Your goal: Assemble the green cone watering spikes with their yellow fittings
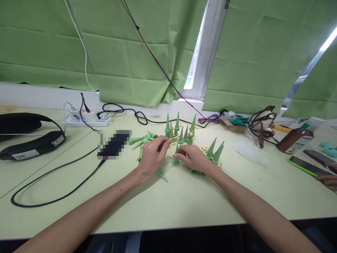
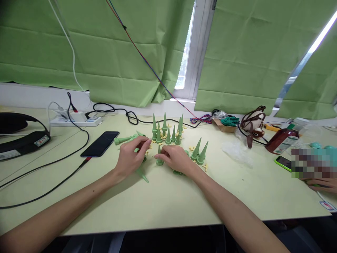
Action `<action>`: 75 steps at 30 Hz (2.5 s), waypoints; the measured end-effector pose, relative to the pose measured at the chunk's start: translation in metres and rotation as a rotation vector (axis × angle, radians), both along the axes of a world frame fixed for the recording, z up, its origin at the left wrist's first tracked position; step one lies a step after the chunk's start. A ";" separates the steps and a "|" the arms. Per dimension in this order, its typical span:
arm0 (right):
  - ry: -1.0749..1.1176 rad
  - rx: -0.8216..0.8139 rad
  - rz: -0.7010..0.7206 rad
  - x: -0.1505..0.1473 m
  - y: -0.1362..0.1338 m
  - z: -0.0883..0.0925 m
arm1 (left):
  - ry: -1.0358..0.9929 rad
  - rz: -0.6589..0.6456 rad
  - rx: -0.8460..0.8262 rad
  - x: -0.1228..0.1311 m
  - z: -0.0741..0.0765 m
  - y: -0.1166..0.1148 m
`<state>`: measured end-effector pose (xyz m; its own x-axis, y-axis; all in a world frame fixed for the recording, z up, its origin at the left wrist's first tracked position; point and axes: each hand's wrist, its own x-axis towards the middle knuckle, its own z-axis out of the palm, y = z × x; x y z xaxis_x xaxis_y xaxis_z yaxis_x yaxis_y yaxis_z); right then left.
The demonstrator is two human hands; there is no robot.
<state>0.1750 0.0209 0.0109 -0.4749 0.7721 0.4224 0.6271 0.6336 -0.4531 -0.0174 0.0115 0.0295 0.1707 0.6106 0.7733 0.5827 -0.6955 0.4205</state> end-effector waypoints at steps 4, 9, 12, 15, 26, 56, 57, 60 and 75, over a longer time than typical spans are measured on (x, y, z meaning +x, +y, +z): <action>0.174 0.172 -0.010 0.000 -0.002 0.003 | -0.073 -0.027 0.161 0.002 -0.004 -0.003; 0.285 0.379 0.073 -0.003 -0.008 0.004 | 0.017 -0.039 0.364 0.005 -0.010 -0.007; 0.262 0.410 0.136 -0.008 -0.013 0.002 | 0.033 -0.046 0.385 0.006 -0.012 -0.008; 0.244 0.416 0.144 -0.011 -0.017 0.001 | 0.041 -0.044 0.382 0.007 -0.013 -0.009; 0.213 0.493 0.136 -0.011 -0.017 0.001 | 0.039 -0.033 0.354 0.008 -0.015 -0.010; 0.293 0.569 -0.033 0.012 -0.010 0.006 | 0.299 -0.124 -0.208 0.007 -0.022 -0.002; 0.312 0.560 -0.041 0.011 -0.012 0.007 | 0.315 -0.132 -0.224 0.008 -0.022 -0.002; 0.338 0.527 -0.043 0.008 -0.014 0.007 | 0.349 -0.144 -0.271 0.009 -0.021 -0.002; 0.313 0.467 -0.031 0.005 -0.014 0.005 | 0.313 -0.166 -0.294 0.008 -0.020 -0.004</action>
<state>0.1798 0.0065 0.0158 -0.2518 0.4810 0.8398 0.5294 0.7948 -0.2965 -0.0094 0.0076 0.0095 0.4828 0.7407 0.4673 0.6035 -0.6680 0.4354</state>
